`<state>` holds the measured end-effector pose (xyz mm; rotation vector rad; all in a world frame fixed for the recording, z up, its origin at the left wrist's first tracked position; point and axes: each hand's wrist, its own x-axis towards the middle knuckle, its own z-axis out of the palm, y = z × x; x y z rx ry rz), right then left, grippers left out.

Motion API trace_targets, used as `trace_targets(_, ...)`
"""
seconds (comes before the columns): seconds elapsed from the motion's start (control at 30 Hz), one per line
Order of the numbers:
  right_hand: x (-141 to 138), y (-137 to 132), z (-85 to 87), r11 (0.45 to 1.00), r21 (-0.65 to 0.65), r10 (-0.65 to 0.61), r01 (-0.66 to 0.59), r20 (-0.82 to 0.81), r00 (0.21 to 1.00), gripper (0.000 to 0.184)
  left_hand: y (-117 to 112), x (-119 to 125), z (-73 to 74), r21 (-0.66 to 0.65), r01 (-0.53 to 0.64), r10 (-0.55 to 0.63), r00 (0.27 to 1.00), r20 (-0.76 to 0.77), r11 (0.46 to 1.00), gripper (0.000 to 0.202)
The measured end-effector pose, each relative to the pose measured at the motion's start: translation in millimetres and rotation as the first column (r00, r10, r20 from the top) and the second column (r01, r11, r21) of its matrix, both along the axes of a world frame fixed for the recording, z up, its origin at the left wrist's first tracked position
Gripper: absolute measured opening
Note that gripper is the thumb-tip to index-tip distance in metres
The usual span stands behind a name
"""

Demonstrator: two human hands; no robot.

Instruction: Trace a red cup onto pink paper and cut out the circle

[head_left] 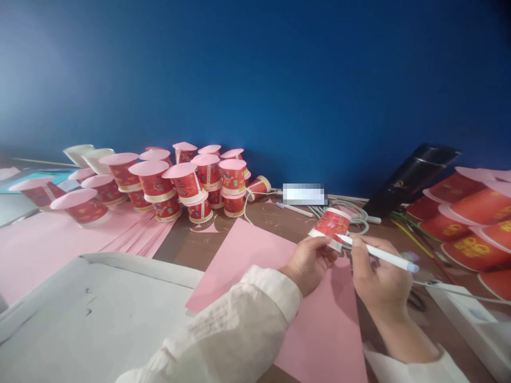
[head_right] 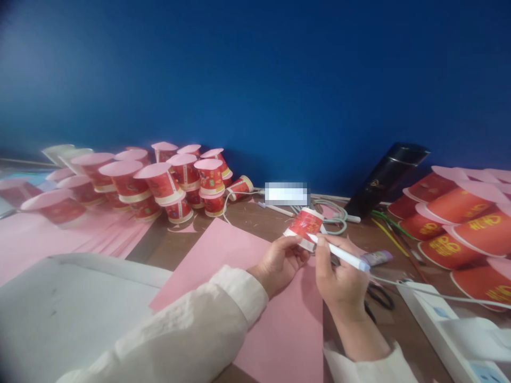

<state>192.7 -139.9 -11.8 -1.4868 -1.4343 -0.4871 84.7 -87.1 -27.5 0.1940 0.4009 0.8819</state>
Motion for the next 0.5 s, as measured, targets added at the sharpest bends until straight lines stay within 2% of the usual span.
trace_targets(0.3,-4.3,0.0,3.3,1.000,0.014,0.018,-0.018,0.019,1.000,0.017,0.1,0.7,0.7,-0.004,-0.009,0.009,1.000,-0.018,1.000,0.023)
trace_targets(0.5,-3.8,-2.0,3.8,0.997,0.071,-0.027,0.031,-0.056,0.998,0.020,0.4,2.4,-1.3,0.013,-0.031,0.031,1.000,0.000,0.999,0.022)
